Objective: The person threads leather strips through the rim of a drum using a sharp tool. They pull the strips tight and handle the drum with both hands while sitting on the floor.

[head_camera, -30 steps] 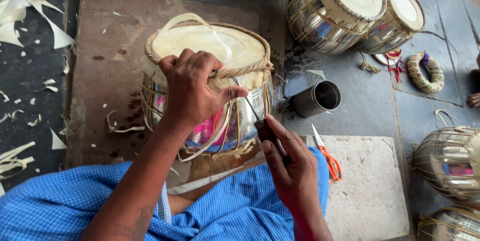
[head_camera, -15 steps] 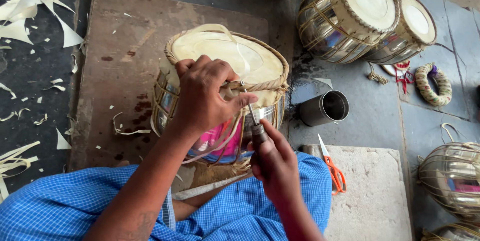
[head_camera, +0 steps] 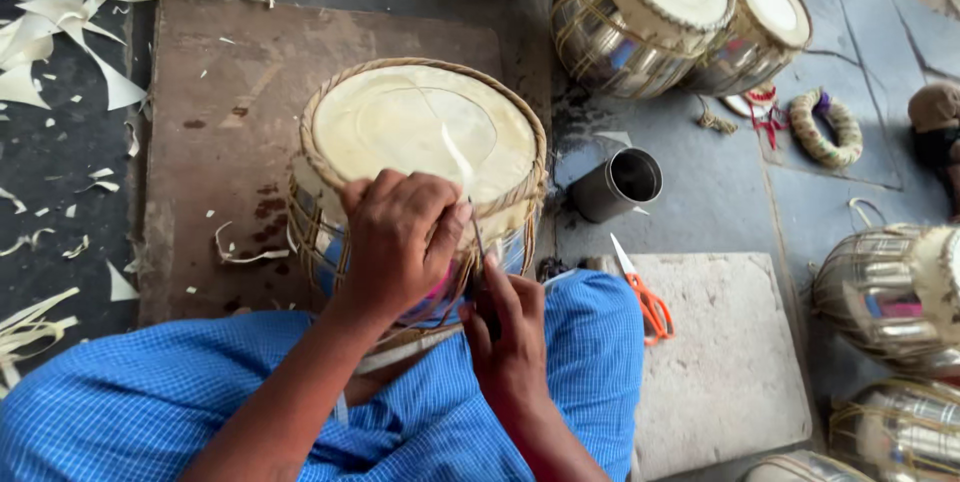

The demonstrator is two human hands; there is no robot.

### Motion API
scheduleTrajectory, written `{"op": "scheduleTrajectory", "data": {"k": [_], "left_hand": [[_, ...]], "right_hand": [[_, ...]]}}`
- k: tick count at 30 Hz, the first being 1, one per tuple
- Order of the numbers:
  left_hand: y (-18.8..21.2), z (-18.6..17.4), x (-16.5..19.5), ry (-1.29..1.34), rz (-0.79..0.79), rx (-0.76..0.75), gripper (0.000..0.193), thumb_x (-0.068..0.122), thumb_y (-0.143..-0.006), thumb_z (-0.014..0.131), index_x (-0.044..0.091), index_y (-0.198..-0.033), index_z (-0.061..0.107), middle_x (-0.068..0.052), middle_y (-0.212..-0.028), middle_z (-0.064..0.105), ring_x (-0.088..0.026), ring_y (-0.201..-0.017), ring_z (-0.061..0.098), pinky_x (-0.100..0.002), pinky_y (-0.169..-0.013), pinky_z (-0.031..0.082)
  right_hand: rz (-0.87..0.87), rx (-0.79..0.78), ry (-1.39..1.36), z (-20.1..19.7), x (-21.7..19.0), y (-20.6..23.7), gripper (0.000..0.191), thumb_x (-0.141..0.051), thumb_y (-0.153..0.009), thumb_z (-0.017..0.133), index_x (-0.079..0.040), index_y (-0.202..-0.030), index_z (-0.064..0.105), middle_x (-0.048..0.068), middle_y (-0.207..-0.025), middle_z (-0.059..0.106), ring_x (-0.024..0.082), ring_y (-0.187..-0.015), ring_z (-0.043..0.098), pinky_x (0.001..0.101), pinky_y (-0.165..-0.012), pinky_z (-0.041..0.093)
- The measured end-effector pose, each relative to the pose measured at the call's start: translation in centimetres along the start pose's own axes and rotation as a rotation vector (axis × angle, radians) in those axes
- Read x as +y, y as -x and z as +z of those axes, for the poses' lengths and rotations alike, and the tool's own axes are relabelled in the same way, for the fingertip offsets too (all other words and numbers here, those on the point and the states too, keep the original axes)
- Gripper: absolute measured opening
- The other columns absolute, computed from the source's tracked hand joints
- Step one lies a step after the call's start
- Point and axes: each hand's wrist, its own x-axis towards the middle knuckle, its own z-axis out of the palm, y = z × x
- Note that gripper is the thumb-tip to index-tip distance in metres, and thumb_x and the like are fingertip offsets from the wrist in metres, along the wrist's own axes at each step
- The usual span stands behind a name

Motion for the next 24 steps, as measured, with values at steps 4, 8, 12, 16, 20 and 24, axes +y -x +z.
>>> {"op": "scheduleTrajectory", "data": {"k": [4,8,12,16,20,24], "left_hand": [[3.5,-0.6,2.1,-0.049,-0.032,-0.094,0.008,0.025,-0.097,0.068,0.017,-0.099,0.07,0.004,-0.093,0.068,-0.02,-0.087,0.058,-0.042,-0.088,0.031],[6.5,-0.4,4.7,-0.019,0.057,-0.131,0.005,0.023,-0.096,0.069,0.024,-0.099,0.072,0.01,-0.094,0.069,-0.014,-0.086,0.059,-0.041,-0.086,0.029],[7.7,-0.4,5.6,0.042,0.137,-0.111,0.009,0.021,-0.09,0.07,0.023,-0.099,0.071,0.009,-0.097,0.069,-0.013,-0.092,0.061,-0.04,-0.089,0.03],[7.9,-0.4,5.2,0.0,0.117,-0.087,0.011,0.017,-0.091,0.071,0.023,-0.099,0.072,0.011,-0.095,0.07,-0.012,-0.088,0.06,-0.039,-0.088,0.03],[8.7,-0.1,5.0,-0.009,0.112,-0.066,0.009,0.018,-0.095,0.072,0.02,-0.103,0.068,0.01,-0.094,0.069,-0.013,-0.085,0.06,-0.039,-0.088,0.03],[9.4,0.8,4.7,-0.049,0.168,-0.012,0.014,0.02,-0.097,0.071,0.016,-0.107,0.063,0.005,-0.099,0.069,-0.015,-0.082,0.059,-0.039,-0.085,0.033]], "right_hand": [[-0.182,0.012,-0.077,-4.1,-0.5,1.4,0.042,-0.009,-0.093,0.074,-0.013,-0.133,0.059,0.017,-0.114,0.061,0.031,-0.101,0.064,0.0364,-0.082,0.057],[0.648,-0.312,-1.11,-7.1,0.5,0.2,0.043,-0.03,-0.105,0.055,0.0,-0.136,0.06,0.02,-0.093,0.074,0.025,-0.066,0.067,0.0318,-0.06,0.056],[0.714,-0.461,-1.51,-8.1,1.9,0.3,0.039,-0.032,-0.109,0.052,0.007,-0.109,0.057,0.02,-0.09,0.072,0.025,-0.07,0.07,0.0342,-0.062,0.057],[0.765,-0.487,-1.185,-9.8,2.5,2.5,0.048,-0.005,-0.095,0.065,-0.012,-0.142,0.06,0.014,-0.089,0.069,0.015,-0.068,0.064,0.029,-0.057,0.051],[0.843,-0.677,-0.698,-15.7,1.9,4.7,0.027,-0.013,-0.095,0.065,0.0,-0.118,0.075,0.008,-0.078,0.069,0.011,-0.065,0.061,0.0257,-0.055,0.048],[0.517,-0.648,-0.603,-23.3,2.6,5.3,0.019,-0.015,-0.092,0.069,-0.001,-0.102,0.079,0.008,-0.081,0.073,0.017,-0.071,0.068,0.0315,-0.061,0.053]]}}
